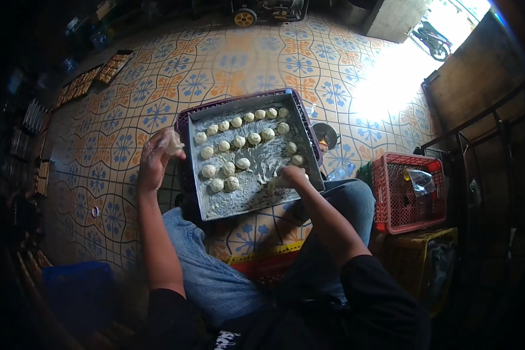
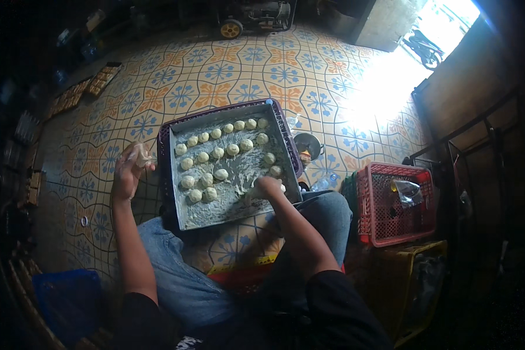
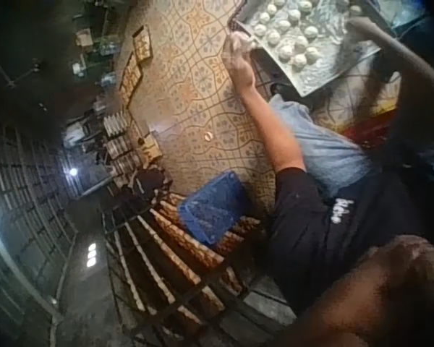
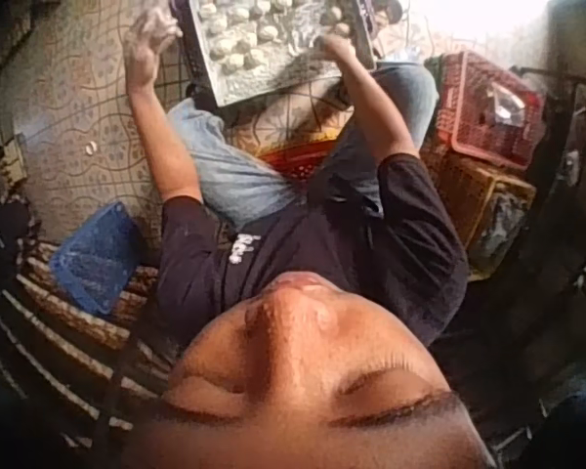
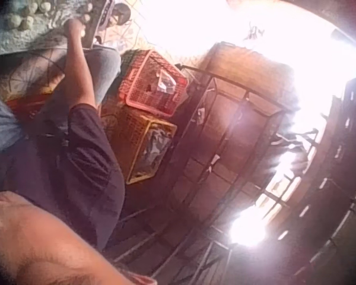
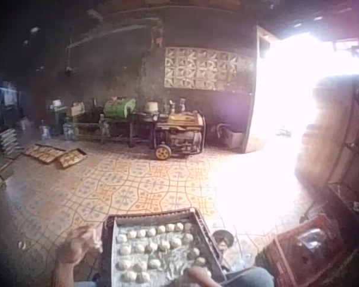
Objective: The person shapes small pieces of dough into balls and places them in a tray filled with flour.
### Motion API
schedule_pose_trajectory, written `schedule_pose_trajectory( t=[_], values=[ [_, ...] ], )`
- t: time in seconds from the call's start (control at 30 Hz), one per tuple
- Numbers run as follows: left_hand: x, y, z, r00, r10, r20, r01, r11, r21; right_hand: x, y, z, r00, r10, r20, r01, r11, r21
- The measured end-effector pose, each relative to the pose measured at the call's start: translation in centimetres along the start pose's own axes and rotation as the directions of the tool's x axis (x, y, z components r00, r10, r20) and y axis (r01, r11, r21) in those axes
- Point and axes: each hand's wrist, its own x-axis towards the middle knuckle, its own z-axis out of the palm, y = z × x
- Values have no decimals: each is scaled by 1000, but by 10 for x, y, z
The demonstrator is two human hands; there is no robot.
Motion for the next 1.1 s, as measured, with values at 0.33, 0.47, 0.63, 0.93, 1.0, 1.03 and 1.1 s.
schedule_pose_trajectory(
  t=[0.33,0.47,0.63,0.93,1.0,1.03,1.1],
  values=[
    [10,1,87,967,53,248,-151,905,397,-25,-93,-11,894,-446,41,425,874,238],
    [10,-27,95,987,-30,160,-10,970,242,-48,-98,-76,929,-348,-126,64,-186,981],
    [19,-16,146,979,-164,119,125,949,288,-79,-112,-105,922,-372,-105,-189,-670,718],
    [16,-53,179,838,293,461,-535,606,588,-82,-132,-66,717,-521,-462,-235,-806,544],
    [26,-32,175,845,218,489,-526,506,683,-87,-140,-61,855,-429,-293,-256,-839,480],
    [29,-35,164,893,210,399,-450,468,761,-95,-145,-68,907,-384,-175,-231,-799,555],
    [23,-43,165,889,294,352,-459,582,672,-99,-151,-75,943,-326,-61,-220,-752,622]
  ],
)
